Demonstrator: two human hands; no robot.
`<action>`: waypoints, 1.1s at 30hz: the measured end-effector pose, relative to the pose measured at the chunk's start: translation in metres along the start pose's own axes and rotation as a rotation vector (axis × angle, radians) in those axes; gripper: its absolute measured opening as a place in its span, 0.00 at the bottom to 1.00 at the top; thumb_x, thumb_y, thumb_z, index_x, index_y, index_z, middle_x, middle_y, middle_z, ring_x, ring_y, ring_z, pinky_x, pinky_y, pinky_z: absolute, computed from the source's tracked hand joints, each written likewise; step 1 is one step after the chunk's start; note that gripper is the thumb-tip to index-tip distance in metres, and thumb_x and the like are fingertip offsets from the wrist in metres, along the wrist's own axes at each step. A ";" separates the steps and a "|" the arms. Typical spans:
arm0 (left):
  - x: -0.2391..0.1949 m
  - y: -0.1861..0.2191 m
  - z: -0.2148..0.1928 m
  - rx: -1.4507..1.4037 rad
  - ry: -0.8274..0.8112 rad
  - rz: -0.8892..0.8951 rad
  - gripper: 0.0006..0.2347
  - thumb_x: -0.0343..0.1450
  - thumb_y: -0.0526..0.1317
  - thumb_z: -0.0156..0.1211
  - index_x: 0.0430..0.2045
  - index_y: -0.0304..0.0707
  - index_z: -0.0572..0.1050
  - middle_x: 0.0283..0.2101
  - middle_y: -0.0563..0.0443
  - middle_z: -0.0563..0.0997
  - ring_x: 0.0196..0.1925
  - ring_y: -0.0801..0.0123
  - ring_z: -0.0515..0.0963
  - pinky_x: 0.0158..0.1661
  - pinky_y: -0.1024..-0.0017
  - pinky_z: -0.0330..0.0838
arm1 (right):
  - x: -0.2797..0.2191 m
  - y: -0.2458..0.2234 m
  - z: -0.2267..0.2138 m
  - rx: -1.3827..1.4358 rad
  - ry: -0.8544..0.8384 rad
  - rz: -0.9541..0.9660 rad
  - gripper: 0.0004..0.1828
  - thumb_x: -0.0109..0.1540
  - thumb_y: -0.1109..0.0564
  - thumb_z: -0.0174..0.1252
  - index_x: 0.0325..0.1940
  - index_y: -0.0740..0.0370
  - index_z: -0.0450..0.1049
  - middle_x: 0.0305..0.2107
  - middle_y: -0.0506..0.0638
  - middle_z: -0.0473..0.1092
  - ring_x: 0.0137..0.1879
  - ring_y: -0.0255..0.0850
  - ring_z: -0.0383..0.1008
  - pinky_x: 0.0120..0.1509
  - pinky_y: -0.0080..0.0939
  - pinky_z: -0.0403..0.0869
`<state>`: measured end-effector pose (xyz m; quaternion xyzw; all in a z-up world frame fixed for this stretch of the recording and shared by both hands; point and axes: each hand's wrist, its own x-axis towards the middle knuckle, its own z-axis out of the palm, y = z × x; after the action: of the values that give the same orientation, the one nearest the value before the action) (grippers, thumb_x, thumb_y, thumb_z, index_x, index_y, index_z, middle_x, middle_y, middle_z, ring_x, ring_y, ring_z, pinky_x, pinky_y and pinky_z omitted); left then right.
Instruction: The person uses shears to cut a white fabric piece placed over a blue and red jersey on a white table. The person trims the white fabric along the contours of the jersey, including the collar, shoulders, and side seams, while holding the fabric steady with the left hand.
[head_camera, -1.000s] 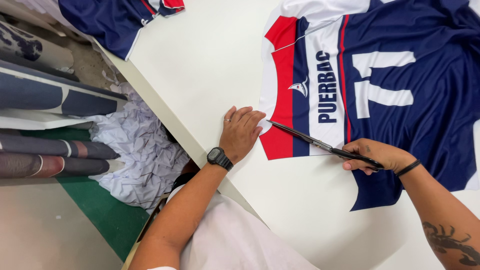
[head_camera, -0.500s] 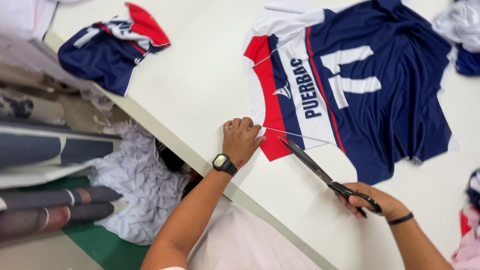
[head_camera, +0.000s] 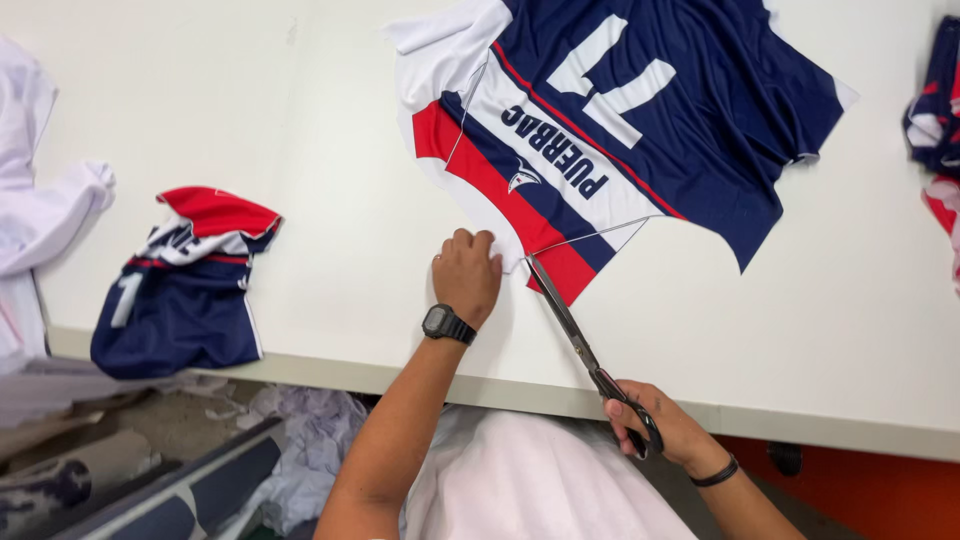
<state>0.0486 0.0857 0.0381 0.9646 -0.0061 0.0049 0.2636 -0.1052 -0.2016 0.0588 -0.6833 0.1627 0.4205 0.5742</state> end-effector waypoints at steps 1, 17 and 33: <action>0.000 -0.005 0.002 -0.006 0.051 0.115 0.12 0.67 0.41 0.64 0.44 0.43 0.80 0.50 0.46 0.77 0.53 0.55 0.74 0.52 0.53 0.67 | -0.002 0.000 0.011 0.030 -0.001 -0.022 0.29 0.54 0.30 0.61 0.31 0.60 0.71 0.14 0.46 0.66 0.18 0.35 0.69 0.21 0.34 0.68; 0.011 -0.046 0.015 -0.063 0.117 0.435 0.13 0.69 0.45 0.63 0.45 0.44 0.78 0.61 0.40 0.69 0.67 0.47 0.62 0.64 0.41 0.49 | -0.009 0.014 0.111 0.283 0.233 0.028 0.26 0.58 0.35 0.62 0.31 0.62 0.70 0.15 0.46 0.66 0.20 0.35 0.68 0.23 0.34 0.67; 0.016 -0.052 0.018 -0.106 -0.060 0.464 0.09 0.68 0.44 0.62 0.39 0.44 0.80 0.61 0.41 0.70 0.69 0.46 0.60 0.66 0.36 0.43 | 0.013 -0.019 0.143 0.215 0.362 0.048 0.25 0.57 0.34 0.59 0.29 0.59 0.71 0.14 0.44 0.66 0.19 0.32 0.68 0.23 0.33 0.68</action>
<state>0.0659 0.1212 -0.0033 0.9218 -0.2357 0.0362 0.3055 -0.1400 -0.0611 0.0633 -0.6787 0.3233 0.2844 0.5950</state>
